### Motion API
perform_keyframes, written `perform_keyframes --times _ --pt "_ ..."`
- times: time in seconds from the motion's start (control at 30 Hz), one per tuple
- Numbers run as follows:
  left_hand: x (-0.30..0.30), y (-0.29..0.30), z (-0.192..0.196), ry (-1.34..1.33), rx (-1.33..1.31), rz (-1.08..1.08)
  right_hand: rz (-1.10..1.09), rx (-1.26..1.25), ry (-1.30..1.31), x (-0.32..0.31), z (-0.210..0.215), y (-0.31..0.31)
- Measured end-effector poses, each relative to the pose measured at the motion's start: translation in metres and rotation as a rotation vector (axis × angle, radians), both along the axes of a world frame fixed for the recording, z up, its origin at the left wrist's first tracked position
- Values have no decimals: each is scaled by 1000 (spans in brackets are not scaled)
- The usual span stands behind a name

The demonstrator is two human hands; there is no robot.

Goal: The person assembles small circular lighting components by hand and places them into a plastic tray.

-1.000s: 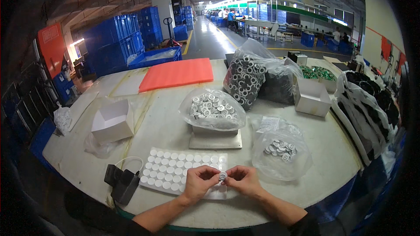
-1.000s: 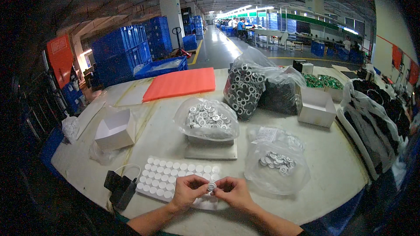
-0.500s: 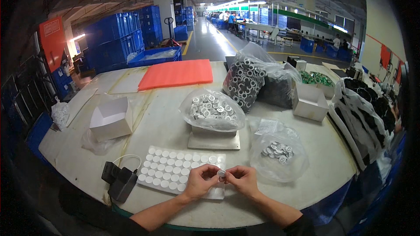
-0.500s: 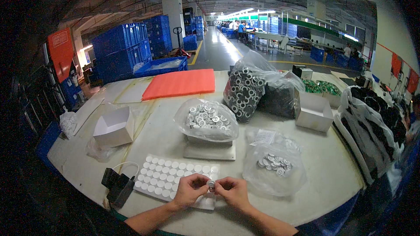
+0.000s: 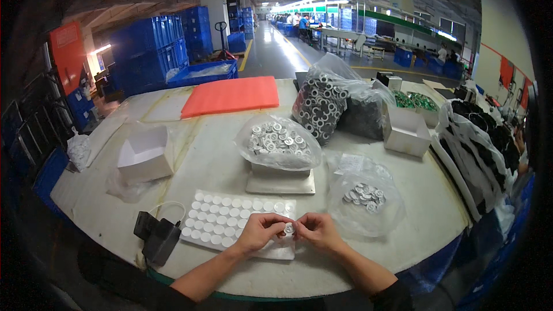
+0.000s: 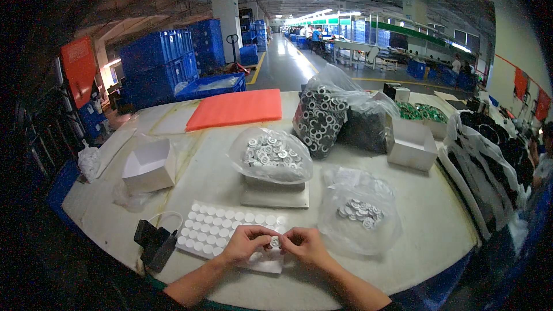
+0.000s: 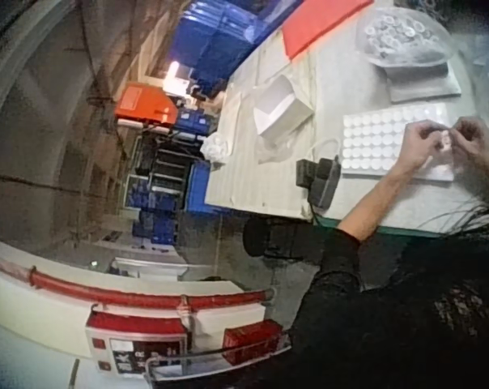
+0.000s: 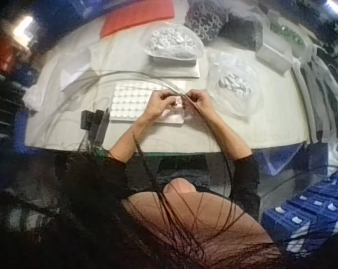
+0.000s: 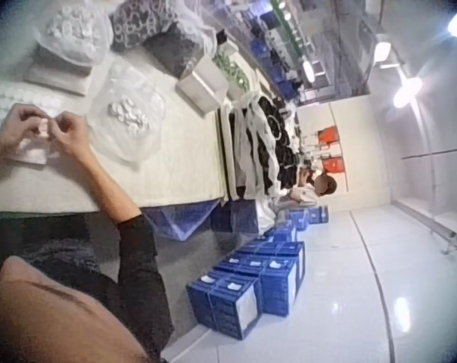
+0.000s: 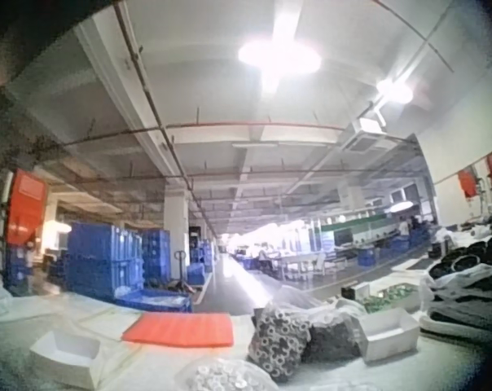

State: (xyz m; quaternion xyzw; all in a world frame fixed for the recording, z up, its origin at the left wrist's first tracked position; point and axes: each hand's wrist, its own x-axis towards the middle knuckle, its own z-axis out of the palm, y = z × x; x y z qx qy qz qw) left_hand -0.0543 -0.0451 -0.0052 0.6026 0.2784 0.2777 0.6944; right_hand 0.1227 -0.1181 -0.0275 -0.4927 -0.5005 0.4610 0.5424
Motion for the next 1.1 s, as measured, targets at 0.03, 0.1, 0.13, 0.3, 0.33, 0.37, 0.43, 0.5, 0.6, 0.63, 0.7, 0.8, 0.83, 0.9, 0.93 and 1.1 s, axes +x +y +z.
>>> perform_keyframes --times 0.03,0.1,0.13,0.3,0.33,0.37,0.43,0.5,0.6,0.63,0.7,0.8,0.83,0.9,0.93,1.1 --pt "0 0 -1 0 3 3 46 -14 12 1 1 -2" --pt "1 -2 -5 -62 5 76 92 -27 24 0 2 -2" --pt "1 -4 -5 -62 6 76 134 -31 68 -1 2 -2" --pt "0 -8 -1 -21 145 93 142 -38 116 -5 -7 -3" --pt "0 -10 1 -19 146 88 88 6 62 -4 -11 -3" --pt "-1 -13 5 -33 138 70 33 49 9 -4 -12 -3" --pt "-2 -12 6 -44 133 50 -22 70 -8 -6 -7 -3" --pt "-3 -9 2 -81 168 -13 -79 89 -24 -5 -7 -3" --pt "-4 -6 2 -94 210 -88 -92 205 -145 -2 -13 -4" --pt "-4 -5 1 -90 209 -92 -112 254 -271 -2 -10 -4" --pt "-4 -4 -1 -135 224 -157 -135 301 -396 0 -5 -5" --pt "-3 -6 6 4 50 -108 -113 297 -525 -1 2 -3" --pt "-3 -6 5 4 53 -106 -102 242 -484 -2 5 -3" --pt "-2 -5 1 -25 -25 -58 -92 188 -443 -2 5 -2" --pt "0 -6 -1 -26 -23 -60 -37 189 -382 1 0 0" --pt "3 -9 -6 -88 56 13 194 51 -204 5 -1 -2"
